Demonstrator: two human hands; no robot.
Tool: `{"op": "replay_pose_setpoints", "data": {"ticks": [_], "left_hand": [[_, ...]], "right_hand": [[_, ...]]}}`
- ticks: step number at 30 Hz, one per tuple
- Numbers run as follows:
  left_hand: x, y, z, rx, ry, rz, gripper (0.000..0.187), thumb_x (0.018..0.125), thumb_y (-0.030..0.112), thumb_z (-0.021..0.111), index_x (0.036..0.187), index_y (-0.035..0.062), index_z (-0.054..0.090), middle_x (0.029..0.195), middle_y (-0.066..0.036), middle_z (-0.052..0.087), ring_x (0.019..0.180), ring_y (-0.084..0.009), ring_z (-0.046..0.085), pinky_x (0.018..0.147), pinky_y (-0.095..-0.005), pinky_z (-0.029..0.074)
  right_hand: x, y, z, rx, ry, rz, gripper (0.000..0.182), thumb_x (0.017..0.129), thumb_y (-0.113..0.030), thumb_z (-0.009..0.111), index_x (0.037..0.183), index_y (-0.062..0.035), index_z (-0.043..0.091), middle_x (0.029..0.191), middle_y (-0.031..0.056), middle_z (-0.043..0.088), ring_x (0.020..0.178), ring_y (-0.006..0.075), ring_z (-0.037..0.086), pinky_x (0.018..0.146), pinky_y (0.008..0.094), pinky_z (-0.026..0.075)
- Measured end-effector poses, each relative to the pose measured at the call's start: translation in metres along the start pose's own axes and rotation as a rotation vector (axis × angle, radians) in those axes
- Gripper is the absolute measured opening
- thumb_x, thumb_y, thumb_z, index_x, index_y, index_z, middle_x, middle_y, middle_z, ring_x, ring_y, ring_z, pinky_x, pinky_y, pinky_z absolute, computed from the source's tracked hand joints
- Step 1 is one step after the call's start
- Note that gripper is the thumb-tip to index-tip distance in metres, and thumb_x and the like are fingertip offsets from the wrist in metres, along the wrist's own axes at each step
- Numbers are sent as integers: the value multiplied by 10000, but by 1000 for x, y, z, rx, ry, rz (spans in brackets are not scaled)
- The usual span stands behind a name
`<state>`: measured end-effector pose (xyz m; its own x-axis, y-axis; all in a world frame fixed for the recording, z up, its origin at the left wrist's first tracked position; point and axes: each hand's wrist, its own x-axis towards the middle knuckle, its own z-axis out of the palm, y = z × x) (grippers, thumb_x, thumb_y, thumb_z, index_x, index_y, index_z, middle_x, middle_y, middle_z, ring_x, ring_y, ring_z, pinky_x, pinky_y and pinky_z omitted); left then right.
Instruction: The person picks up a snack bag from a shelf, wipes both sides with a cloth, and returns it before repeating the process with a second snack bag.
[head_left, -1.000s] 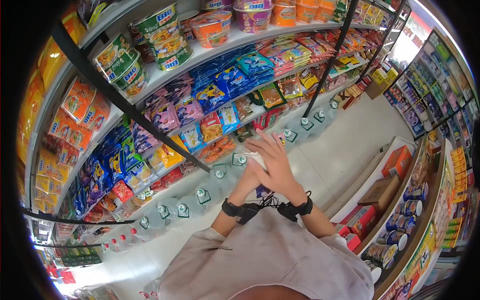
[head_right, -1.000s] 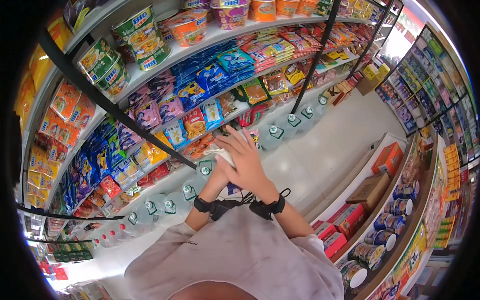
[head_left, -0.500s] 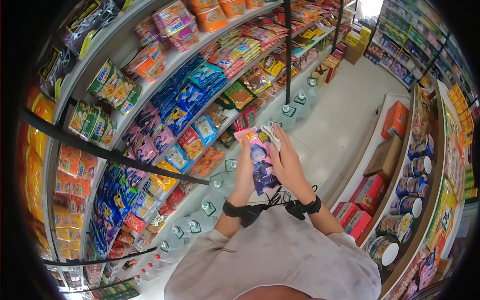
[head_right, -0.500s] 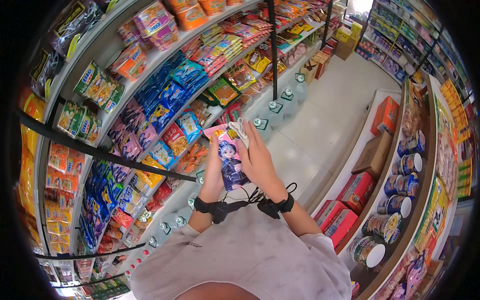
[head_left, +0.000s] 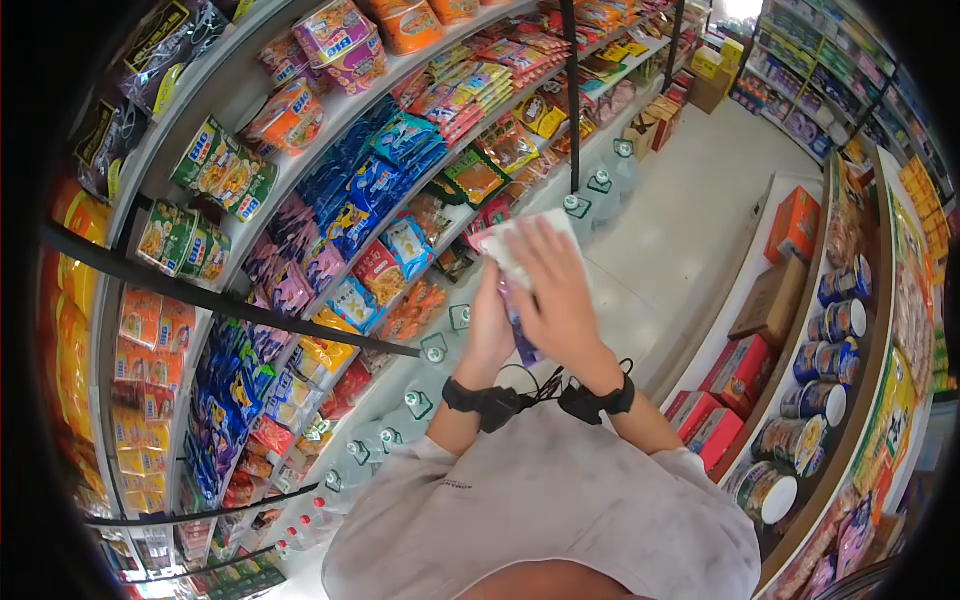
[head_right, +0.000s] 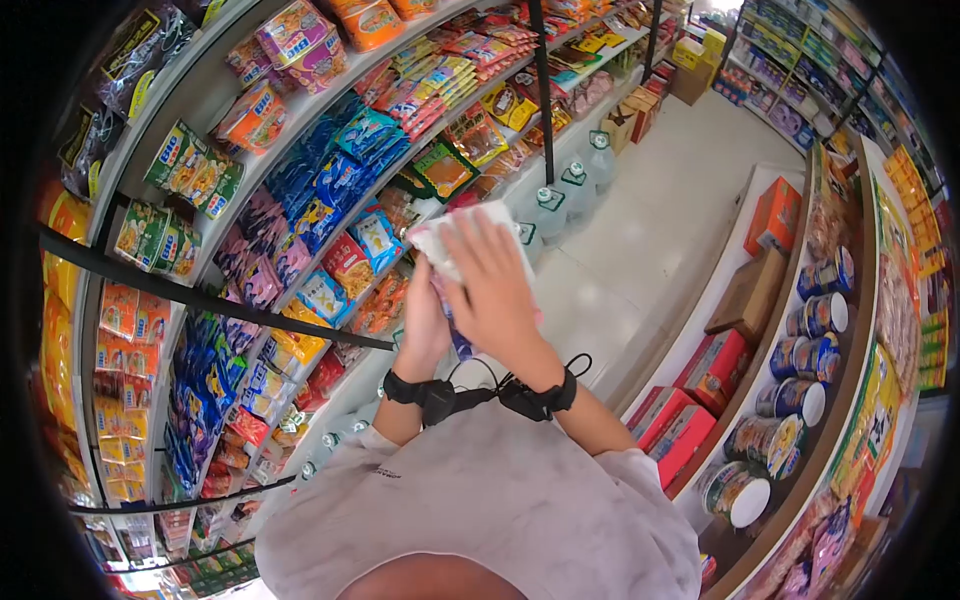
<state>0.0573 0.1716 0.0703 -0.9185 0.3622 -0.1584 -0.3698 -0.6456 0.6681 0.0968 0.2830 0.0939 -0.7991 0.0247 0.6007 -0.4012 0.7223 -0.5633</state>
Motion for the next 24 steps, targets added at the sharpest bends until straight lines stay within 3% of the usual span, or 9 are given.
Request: {"op": "replay_pose_setpoints", "data": {"ticks": [2,3,7,8,11,13,19,22,24], "left_hand": [[2,11,-12,-42,73,46,468,1056,442,416,1313,72,542,1277,-100,628,1173,-246,612,1057,-385,462],[7,28,-19,-195,-19,-44,471,1045,447,436,1292,65,559,1241,-109,649,1118,-254,641,1019,-394,491],[21,77,-63,-221,-154,43,439,1053,400,444,1273,44,576,1144,-113,691,1015,-268,685,937,-409,541],[15,88,-63,-194,-44,109,458,1048,419,447,1280,44,571,1166,-111,683,1034,-267,677,944,-411,537],[-8,117,-69,-145,219,276,500,1044,454,448,1304,41,556,1228,-102,658,1091,-256,657,965,-410,526],[-29,136,-69,-155,178,267,452,1043,400,481,1305,43,570,1207,-72,666,1083,-222,657,959,-381,518],[-34,146,-109,47,166,135,450,1025,374,546,1320,34,569,1272,-61,623,1114,-164,628,963,-320,491],[-19,146,-146,323,150,167,480,1026,345,554,1355,-4,527,1302,-107,597,1152,-168,601,994,-302,463],[-17,134,-171,519,163,259,492,1028,313,557,1396,-5,479,1334,-130,570,1190,-176,577,1017,-298,443]], "right_hand": [[-9,-14,12,54,-63,-57,528,860,-173,610,1370,-53,542,1498,141,453,1426,361,353,1184,510,230],[-12,-21,16,58,-114,-103,533,859,-175,614,1373,-55,541,1504,136,448,1427,357,354,1184,504,233],[-15,-37,33,181,-248,-242,469,866,-165,629,1318,-48,580,1435,133,523,1379,330,432,1163,460,289],[-13,-39,38,225,-276,-280,446,869,-161,633,1298,-45,594,1410,134,549,1363,322,457,1156,448,307],[-18,-26,54,395,-118,18,338,953,-189,594,1248,-27,615,1309,129,626,1246,271,575,1078,379,412],[-18,-4,65,702,47,574,343,1024,-258,541,1264,-17,592,1223,102,662,1128,192,628,975,327,483],[-15,-61,113,1461,-49,925,404,1017,-314,585,1306,-34,548,1137,22,671,931,95,640,788,259,514],[-29,-82,129,947,-129,798,392,1007,-291,605,1296,-32,547,1082,5,677,863,76,634,707,228,507],[-35,-86,134,801,-71,828,376,1004,-254,602,1296,-26,539,994,3,685,831,61,615,678,225,503]]}}
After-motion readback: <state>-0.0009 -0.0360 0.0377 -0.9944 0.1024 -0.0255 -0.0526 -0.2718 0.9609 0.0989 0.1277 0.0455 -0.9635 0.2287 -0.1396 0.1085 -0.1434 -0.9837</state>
